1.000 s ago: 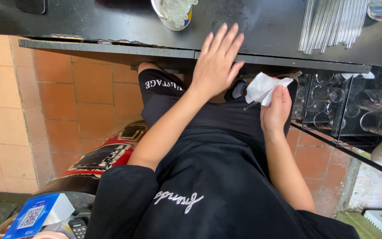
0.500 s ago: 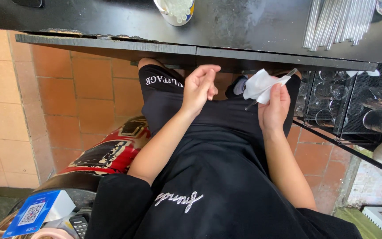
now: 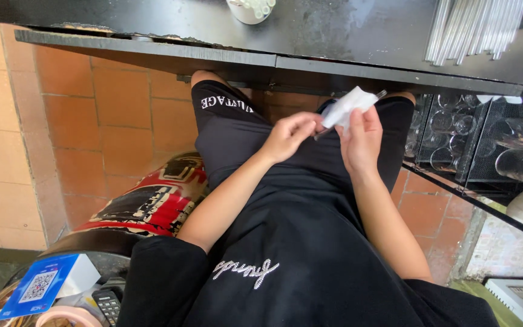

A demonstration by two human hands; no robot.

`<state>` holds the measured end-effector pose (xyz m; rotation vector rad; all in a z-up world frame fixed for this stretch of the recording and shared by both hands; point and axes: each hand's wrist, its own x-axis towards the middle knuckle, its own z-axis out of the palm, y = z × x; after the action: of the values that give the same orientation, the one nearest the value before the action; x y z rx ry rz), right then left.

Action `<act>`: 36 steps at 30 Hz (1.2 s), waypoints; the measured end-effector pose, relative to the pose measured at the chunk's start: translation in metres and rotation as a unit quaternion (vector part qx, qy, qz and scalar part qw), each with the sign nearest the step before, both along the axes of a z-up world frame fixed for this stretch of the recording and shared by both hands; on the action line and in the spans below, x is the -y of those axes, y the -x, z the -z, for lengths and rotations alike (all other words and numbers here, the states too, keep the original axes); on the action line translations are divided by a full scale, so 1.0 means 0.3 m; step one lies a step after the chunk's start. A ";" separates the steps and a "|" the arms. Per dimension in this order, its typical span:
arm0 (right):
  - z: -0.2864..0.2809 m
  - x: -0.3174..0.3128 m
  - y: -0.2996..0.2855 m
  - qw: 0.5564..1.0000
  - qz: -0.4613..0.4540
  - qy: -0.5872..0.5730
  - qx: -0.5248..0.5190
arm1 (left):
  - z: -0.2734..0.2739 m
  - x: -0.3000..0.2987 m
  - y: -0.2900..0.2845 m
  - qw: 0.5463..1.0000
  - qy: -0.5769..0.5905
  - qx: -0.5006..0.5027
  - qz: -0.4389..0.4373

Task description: Cleaning glass straws using a wet wipe at a cafe counter.

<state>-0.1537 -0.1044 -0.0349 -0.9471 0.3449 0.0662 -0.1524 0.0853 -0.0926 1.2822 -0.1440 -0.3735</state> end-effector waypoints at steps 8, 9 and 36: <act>0.172 0.098 -0.008 0.975 -0.029 0.216 0.033 | -0.008 0.002 -0.026 0.992 -0.010 -0.059 0.108; 0.219 0.118 -0.006 0.954 -0.031 0.297 0.036 | 0.005 0.001 -0.031 0.994 -0.028 -0.048 0.093; 0.311 0.106 -0.055 0.998 -0.058 0.017 -0.017 | 0.108 -0.001 -0.043 0.983 -0.142 -0.104 0.043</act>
<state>-0.1373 -0.1361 -0.1283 -0.9996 0.3237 0.1833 -0.1394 0.0857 -0.1251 1.5116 0.0337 -0.6159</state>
